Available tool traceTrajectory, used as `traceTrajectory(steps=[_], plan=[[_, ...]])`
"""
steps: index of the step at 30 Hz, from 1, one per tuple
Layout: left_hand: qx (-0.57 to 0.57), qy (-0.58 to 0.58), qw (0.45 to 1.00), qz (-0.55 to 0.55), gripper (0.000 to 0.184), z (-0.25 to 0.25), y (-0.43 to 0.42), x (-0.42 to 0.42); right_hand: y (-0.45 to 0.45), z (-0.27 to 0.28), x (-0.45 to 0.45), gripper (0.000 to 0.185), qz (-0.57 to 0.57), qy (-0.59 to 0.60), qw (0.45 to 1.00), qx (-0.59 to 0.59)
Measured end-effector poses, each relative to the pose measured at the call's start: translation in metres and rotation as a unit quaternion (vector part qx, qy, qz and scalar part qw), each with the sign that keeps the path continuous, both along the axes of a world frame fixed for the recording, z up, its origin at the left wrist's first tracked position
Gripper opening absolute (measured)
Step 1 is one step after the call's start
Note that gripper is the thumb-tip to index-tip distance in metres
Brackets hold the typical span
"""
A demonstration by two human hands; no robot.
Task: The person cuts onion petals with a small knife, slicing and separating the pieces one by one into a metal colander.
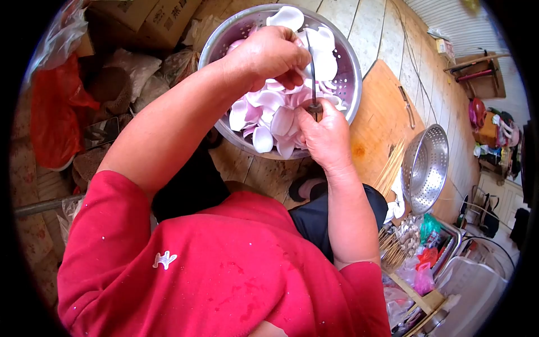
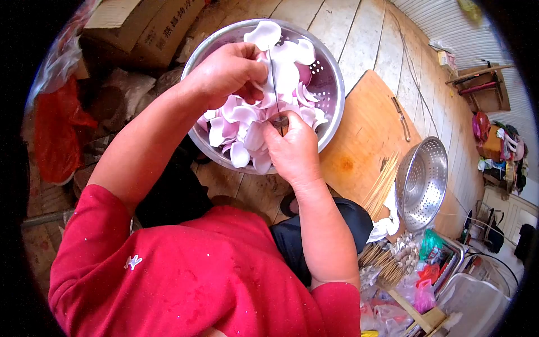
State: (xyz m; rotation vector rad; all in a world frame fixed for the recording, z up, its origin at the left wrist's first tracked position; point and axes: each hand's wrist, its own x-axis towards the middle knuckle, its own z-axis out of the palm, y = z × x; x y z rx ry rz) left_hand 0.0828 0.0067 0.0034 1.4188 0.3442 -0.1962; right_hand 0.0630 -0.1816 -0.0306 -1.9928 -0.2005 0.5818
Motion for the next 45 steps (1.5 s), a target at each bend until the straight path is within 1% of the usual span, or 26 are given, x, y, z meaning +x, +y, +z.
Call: traceTrajectory(steps=[1,2,4,5,6,8,9,10,13,16,17,19,20,22,23,24,25,27,29,33,35,38,42,44,45], plan=[[-0.002,0.022,0.999,-0.028,0.017,-0.001,0.000,-0.002,0.000,0.000,-0.001,0.028,0.002,0.035,0.999,0.006],[-0.011,0.037,0.997,-0.074,0.016,0.002,0.001,-0.007,0.001,-0.003,-0.001,0.028,0.001,0.037,0.999,0.005],[0.008,0.068,0.989,-0.132,0.016,-0.001,-0.002,-0.013,0.002,-0.012,-0.002,0.019,-0.004,0.081,0.995,0.066],[0.097,0.064,0.980,-0.162,0.021,0.001,-0.003,-0.015,0.003,-0.007,-0.003,0.019,-0.004,0.082,0.995,0.065],[0.096,0.065,0.980,-0.162,0.021,-0.001,-0.001,-0.015,0.005,0.002,-0.003,0.019,-0.015,0.105,0.993,0.052],[0.255,-0.026,0.934,-0.249,0.025,-0.004,0.004,-0.011,0.004,0.007,-0.003,0.019,-0.026,0.127,0.991,0.040],[0.308,-0.036,0.920,-0.239,0.027,-0.001,0.004,-0.010,0.003,0.007,-0.002,0.019,-0.038,0.119,0.991,0.047],[0.308,-0.036,0.920,-0.239,0.027,-0.003,0.004,-0.006,0.001,0.008,-0.002,0.019,-0.049,0.112,0.991,0.054],[0.472,-0.079,0.871,-0.111,0.027,-0.013,0.006,0.017,-0.004,0.011,0.000,0.020,-0.066,0.084,0.993,0.042],[0.524,-0.059,0.848,-0.049,0.026,-0.030,0.011,0.046,-0.008,0.012,0.000,0.019,-0.065,0.063,0.994,0.057],[0.524,-0.059,0.848,-0.048,0.026,-0.033,0.012,0.054,-0.009,0.012,0.000,0.019,-0.066,0.062,0.994,0.057],[0.454,0.038,0.881,-0.128,0.032,-0.041,0.012,0.068,-0.011,0.012,-0.001,0.018,-0.061,0.064,0.993,0.077],[0.454,0.037,0.881,-0.129,0.032,-0.048,0.011,0.073,-0.012,0.012,-0.001,0.018,-0.063,0.064,0.993,0.077],[0.377,0.104,0.910,-0.139,0.036,-0.062,0.008,0.082,-0.014,0.011,-0.002,0.017,-0.055,0.059,0.994,0.071],[0.435,0.079,0.880,-0.175,0.031,-0.079,0.011,0.093,-0.014,0.013,-0.002,0.017,-0.052,0.056,0.995,0.069],[0.436,0.078,0.879,-0.176,0.031,-0.085,0.010,0.094,-0.015,0.013,-0.001,0.017,-0.054,0.056,0.995,0.070],[0.490,0.048,0.847,-0.200,0.028,-0.091,0.010,0.095,-0.015,0.013,-0.001,0.017,-0.047,0.048,0.995,0.069],[0.541,0.018,0.811,-0.222,0.027,-0.083,0.004,0.090,-0.016,0.013,-0.001,0.017,-0.041,0.040,0.996,0.069],[0.535,0.012,0.842,-0.064,0.026,-0.078,-0.006,0.082,-0.016,0.012,-0.001,0.018,-0.035,0.026,0.997,0.068],[0.538,0.004,0.842,-0.049,0.029,-0.076,-0.007,0.075,-0.017,0.010,-0.002,0.018,-0.039,0.008,0.997,0.067],[0.564,-0.036,0.824,-0.033,0.028,-0.074,-0.007,0.072,-0.018,0.009,-0.003,0.018,-0.040,-0.011,0.998,0.056],[0.585,-0.049,0.809,-0.041,0.024,-0.070,-0.006,0.068,-0.017,0.013,-0.004,0.018,-0.045,-0.013,0.998,0.042],[0.567,-0.076,0.820,-0.026,0.021,-0.062,-0.007,0.064,-0.018,0.013,-0.003,0.018,-0.050,-0.012,0.998,0.044],[0.400,-0.020,0.916,0.001,0.027,-0.054,-0.010,0.061,-0.019,0.012,-0.003,0.018,-0.043,-0.029,0.998,0.042],[0.401,-0.020,0.916,0.001,0.027,-0.050,-0.012,0.058,-0.019,0.011,-0.003,0.018,-0.043,-0.029,0.998,0.043]])
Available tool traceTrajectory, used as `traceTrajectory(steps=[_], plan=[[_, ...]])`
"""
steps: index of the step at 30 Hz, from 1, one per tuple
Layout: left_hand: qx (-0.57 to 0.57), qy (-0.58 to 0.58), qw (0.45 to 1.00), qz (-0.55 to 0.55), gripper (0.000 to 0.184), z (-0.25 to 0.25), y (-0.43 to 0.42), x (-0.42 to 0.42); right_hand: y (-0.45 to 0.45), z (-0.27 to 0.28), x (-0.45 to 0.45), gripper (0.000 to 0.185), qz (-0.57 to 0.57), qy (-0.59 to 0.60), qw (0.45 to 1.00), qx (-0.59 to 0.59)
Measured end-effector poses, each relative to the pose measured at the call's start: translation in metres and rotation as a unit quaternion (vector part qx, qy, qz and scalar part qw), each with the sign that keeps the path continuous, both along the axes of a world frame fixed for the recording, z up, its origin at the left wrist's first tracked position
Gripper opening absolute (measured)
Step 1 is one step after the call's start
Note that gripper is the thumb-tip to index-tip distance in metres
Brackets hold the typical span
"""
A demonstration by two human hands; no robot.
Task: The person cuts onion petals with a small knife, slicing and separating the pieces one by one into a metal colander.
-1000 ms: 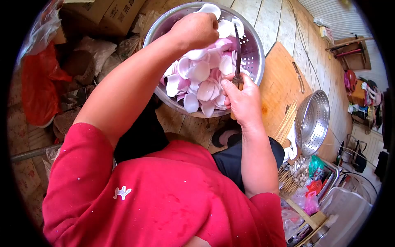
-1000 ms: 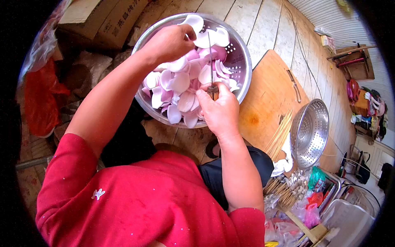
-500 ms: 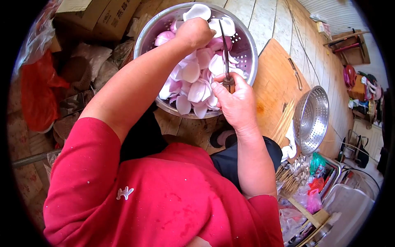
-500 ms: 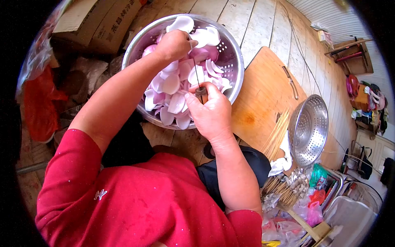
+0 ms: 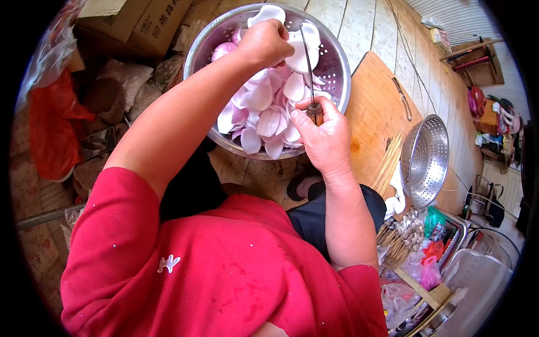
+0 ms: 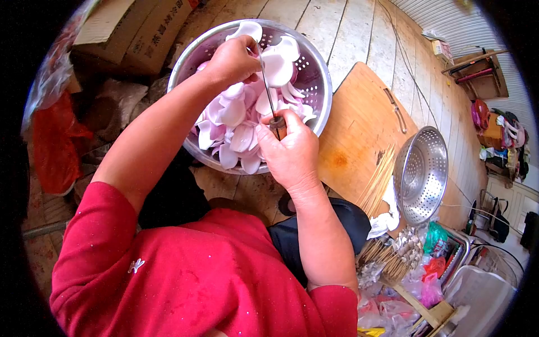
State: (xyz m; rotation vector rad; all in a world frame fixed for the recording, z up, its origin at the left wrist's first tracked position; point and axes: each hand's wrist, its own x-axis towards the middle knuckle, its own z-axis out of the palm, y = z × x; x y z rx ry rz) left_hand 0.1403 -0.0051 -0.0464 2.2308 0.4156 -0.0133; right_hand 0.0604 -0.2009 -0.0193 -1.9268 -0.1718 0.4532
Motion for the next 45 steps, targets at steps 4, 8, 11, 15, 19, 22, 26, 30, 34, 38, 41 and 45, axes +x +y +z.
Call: traceTrajectory(steps=[4,8,11,15,19,22,26,30,34,38,41,45], plan=[[-0.249,0.013,0.968,0.034,0.037,0.023,-0.012,-0.018,0.000,-0.001,0.001,0.020,-0.003,-0.034,0.999,-0.027],[-0.374,0.008,0.926,0.046,0.042,0.037,-0.019,-0.032,-0.002,-0.002,0.003,0.021,-0.012,-0.060,0.997,-0.055],[-0.416,0.022,0.909,0.030,0.042,0.045,-0.015,-0.038,-0.001,0.000,0.004,0.021,-0.018,-0.086,0.994,-0.060],[-0.422,0.015,0.906,0.012,0.042,0.049,-0.014,-0.046,-0.002,-0.003,0.005,0.021,-0.026,-0.071,0.995,-0.064],[-0.426,-0.003,0.905,-0.002,0.044,0.053,-0.010,-0.051,0.001,-0.002,0.005,0.022,-0.019,-0.085,0.993,-0.081],[-0.434,-0.004,0.901,-0.008,0.044,0.053,-0.006,-0.052,0.004,0.000,0.005,0.023,-0.015,-0.081,0.993,-0.089],[-0.413,-0.008,0.911,-0.002,0.048,0.058,-0.006,-0.055,0.008,0.000,0.004,0.023,-0.015,-0.058,0.994,-0.087],[-0.413,-0.009,0.911,0.018,0.052,0.060,-0.006,-0.056,0.010,-0.001,0.004,0.023,-0.011,-0.047,0.996,-0.077],[-0.410,-0.011,0.912,0.017,0.051,0.060,-0.006,-0.057,0.010,-0.004,0.005,0.023,-0.009,-0.043,0.997,-0.071],[-0.403,-0.002,0.915,0.011,0.050,0.058,-0.004,-0.056,0.010,-0.006,0.005,0.023,0.003,-0.031,0.998,-0.063],[-0.409,-0.025,0.912,0.001,0.043,0.053,-0.003,-0.056,0.010,-0.004,0.004,0.023,0.009,0.009,0.999,-0.037],[-0.397,-0.005,0.918,0.005,0.040,0.057,-0.009,-0.064,0.012,-0.009,0.001,0.023,0.007,0.039,0.999,-0.034]])
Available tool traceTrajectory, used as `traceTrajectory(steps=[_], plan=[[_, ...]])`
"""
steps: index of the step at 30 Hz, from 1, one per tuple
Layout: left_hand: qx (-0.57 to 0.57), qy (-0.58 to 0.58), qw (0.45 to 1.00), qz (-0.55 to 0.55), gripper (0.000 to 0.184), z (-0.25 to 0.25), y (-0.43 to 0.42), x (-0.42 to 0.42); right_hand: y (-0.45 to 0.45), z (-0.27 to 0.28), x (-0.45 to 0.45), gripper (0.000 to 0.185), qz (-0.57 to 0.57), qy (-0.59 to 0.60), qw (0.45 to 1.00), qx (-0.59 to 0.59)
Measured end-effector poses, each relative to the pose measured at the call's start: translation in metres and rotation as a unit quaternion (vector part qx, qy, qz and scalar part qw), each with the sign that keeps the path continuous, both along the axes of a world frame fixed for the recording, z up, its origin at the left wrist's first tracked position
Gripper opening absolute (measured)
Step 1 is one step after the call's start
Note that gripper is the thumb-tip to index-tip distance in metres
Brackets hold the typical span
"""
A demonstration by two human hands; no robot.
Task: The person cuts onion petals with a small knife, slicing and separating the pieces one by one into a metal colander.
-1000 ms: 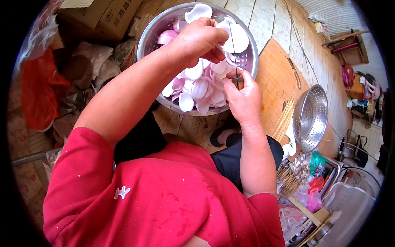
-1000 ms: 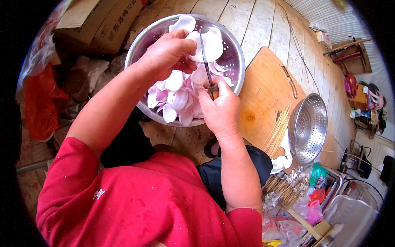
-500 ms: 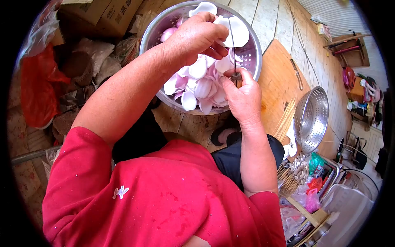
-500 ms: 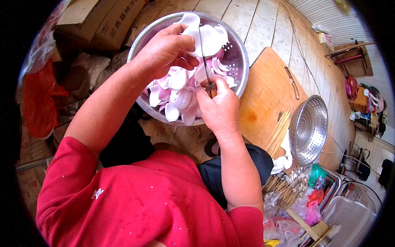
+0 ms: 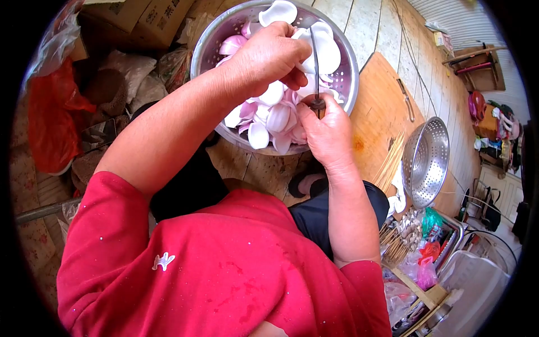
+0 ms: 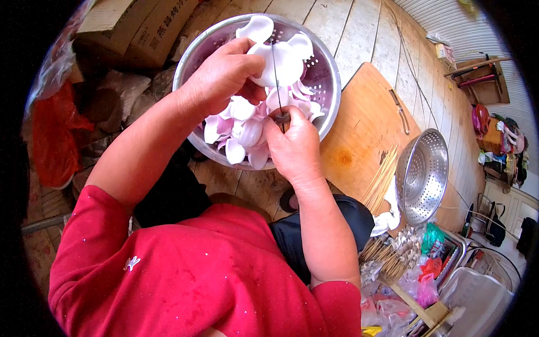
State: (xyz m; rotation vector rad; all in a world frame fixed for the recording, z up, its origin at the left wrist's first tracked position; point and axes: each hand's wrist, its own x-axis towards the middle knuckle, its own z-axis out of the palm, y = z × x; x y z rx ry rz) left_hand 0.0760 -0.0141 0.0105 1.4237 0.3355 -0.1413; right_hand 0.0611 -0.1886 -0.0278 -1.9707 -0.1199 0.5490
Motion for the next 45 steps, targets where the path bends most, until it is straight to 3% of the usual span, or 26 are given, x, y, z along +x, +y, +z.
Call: traceTrajectory(steps=[6,10,12,13,15,18,20,31,37,40,42,43,45], plan=[[0.023,0.031,0.999,-0.034,0.032,0.002,-0.003,-0.016,0.001,-0.011,-0.003,0.025,0.009,-0.003,1.000,0.006],[0.041,0.103,0.988,-0.107,0.033,0.002,0.000,-0.022,0.005,-0.014,-0.003,0.017,0.030,0.013,0.998,0.052],[-0.004,0.059,0.997,-0.049,0.017,-0.003,0.004,-0.019,0.009,-0.007,-0.004,0.018,0.025,0.035,0.998,0.050],[-0.005,0.058,0.998,0.021,0.019,-0.005,0.002,-0.018,0.010,-0.002,-0.005,0.024,0.005,0.063,0.997,0.044],[0.027,0.003,0.999,0.035,0.027,-0.013,0.012,-0.014,0.012,0.004,-0.007,0.030,-0.014,0.091,0.995,0.038],[0.070,-0.024,0.994,0.074,0.027,-0.020,0.020,-0.008,0.013,0.006,-0.013,0.024,-0.024,0.057,0.997,0.044],[0.067,-0.041,0.994,0.078,0.024,-0.022,0.024,-0.004,0.012,0.000,-0.018,0.021,-0.020,-0.035,0.996,0.075],[0.051,-0.045,0.995,0.073,0.021,-0.018,0.018,-0.002,0.007,-0.008,-0.017,0.027,0.004,-0.107,0.994,0.008],[0.047,-0.014,0.998,0.035,0.020,-0.006,0.014,-0.008,0.006,-0.005,-0.013,0.028,0.005,-0.078,0.997,0.004],[-0.037,0.029,0.998,-0.048,0.022,-0.011,0.012,-0.008,0.005,-0.007,-0.008,0.029,-0.019,0.029,0.997,0.063],[-0.069,0.031,0.992,-0.102,0.023,-0.008,0.002,-0.015,0.005,-0.012,-0.002,0.014,-0.019,0.046,0.992,0.119],[-0.035,0.039,0.992,-0.114,0.023,-0.009,-0.001,-0.014,0.006,-0.014,0.000,0.014,-0.019,-0.006,0.996,0.093],[0.043,0.038,0.991,-0.123,0.022,-0.008,0.001,-0.012,0.004,-0.014,0.005,0.019,-0.058,0.006,0.996,0.074]])
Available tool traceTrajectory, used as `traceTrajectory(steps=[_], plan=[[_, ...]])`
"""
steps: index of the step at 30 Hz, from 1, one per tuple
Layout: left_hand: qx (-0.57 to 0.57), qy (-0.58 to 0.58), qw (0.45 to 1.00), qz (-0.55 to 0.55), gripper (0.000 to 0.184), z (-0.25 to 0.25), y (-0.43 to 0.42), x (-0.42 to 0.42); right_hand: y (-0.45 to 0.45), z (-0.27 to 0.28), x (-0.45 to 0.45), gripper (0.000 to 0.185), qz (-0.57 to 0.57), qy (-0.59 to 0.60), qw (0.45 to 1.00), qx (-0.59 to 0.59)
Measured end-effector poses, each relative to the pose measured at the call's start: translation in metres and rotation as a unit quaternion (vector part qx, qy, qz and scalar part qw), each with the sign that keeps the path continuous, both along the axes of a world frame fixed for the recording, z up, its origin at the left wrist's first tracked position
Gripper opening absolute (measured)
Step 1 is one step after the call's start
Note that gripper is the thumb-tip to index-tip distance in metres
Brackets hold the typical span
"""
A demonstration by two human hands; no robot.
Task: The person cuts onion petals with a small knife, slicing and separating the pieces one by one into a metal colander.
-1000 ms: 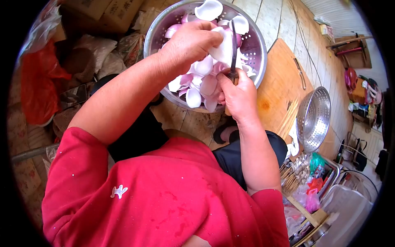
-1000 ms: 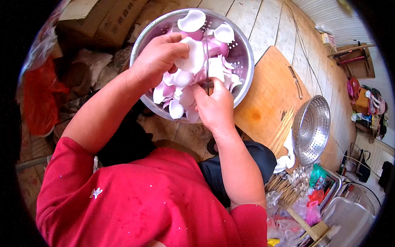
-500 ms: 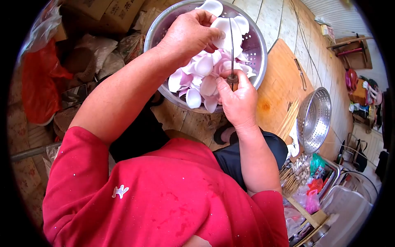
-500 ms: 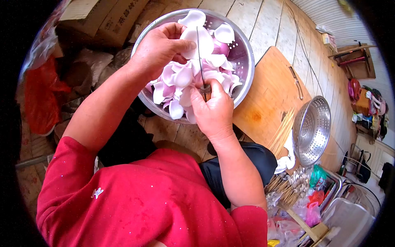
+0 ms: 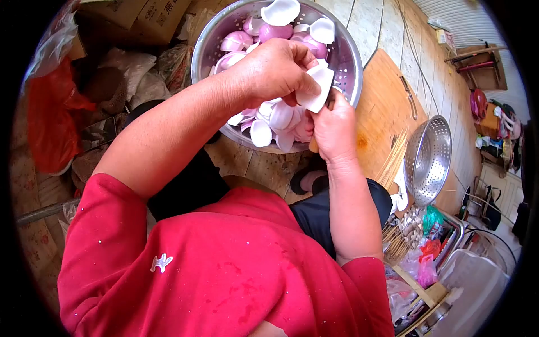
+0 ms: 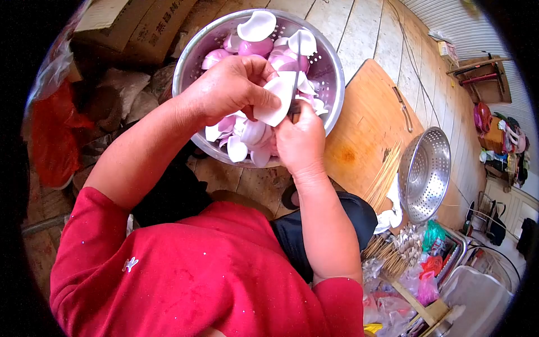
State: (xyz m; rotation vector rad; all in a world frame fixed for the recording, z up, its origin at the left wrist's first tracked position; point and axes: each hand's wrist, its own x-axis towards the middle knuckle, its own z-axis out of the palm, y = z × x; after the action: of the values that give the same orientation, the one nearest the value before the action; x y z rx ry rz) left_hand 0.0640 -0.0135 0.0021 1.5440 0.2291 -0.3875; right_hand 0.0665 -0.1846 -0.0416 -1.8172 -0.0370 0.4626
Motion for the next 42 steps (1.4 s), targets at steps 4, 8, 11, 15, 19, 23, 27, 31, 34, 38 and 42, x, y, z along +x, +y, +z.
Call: traceTrajectory(steps=[4,8,11,15,19,23,27,31,34,38,42], plan=[[0.215,-0.120,0.968,-0.043,0.029,-0.020,0.008,0.011,-0.004,0.011,0.004,0.020,-0.059,0.044,0.997,0.037],[0.353,-0.172,0.920,0.004,0.037,-0.013,0.011,0.033,-0.008,0.014,0.004,0.019,-0.059,0.040,0.996,0.055],[0.375,-0.214,0.901,0.047,0.034,-0.021,0.012,0.061,-0.011,0.017,0.002,0.018,-0.058,0.033,0.995,0.068],[0.441,-0.293,0.847,0.050,0.040,-0.052,0.002,0.102,-0.013,0.022,-0.004,0.013,-0.040,0.012,0.996,0.074],[0.466,-0.367,0.805,0.029,0.053,-0.078,-0.011,0.128,-0.019,0.018,-0.008,0.012,-0.026,0.011,0.997,0.070],[0.528,-0.364,0.761,-0.093,0.052,-0.082,-0.011,0.130,-0.019,0.017,-0.009,0.010,-0.014,-0.005,0.998,0.060],[0.595,-0.305,0.739,-0.080,0.035,-0.076,-0.006,0.130,-0.017,0.020,-0.008,0.011,-0.002,-0.008,0.998,0.060],[0.547,-0.320,0.774,0.001,0.028,-0.064,-0.001,0.120,-0.018,0.022,-0.008,0.012,0.004,-0.016,0.999,0.047],[0.489,-0.285,0.821,0.076,0.028,-0.046,0.005,0.112,-0.019,0.024,-0.009,0.011,0.000,-0.013,0.999,0.043],[0.236,-0.146,0.955,0.106,0.031,-0.012,0.008,0.079,-0.021,0.018,-0.008,0.015,0.004,-0.055,0.998,-0.001],[0.048,-0.054,0.992,0.103,0.029,0.011,-0.002,0.051,-0.020,0.014,-0.008,0.022,0.016,-0.116,0.990,-0.081]])
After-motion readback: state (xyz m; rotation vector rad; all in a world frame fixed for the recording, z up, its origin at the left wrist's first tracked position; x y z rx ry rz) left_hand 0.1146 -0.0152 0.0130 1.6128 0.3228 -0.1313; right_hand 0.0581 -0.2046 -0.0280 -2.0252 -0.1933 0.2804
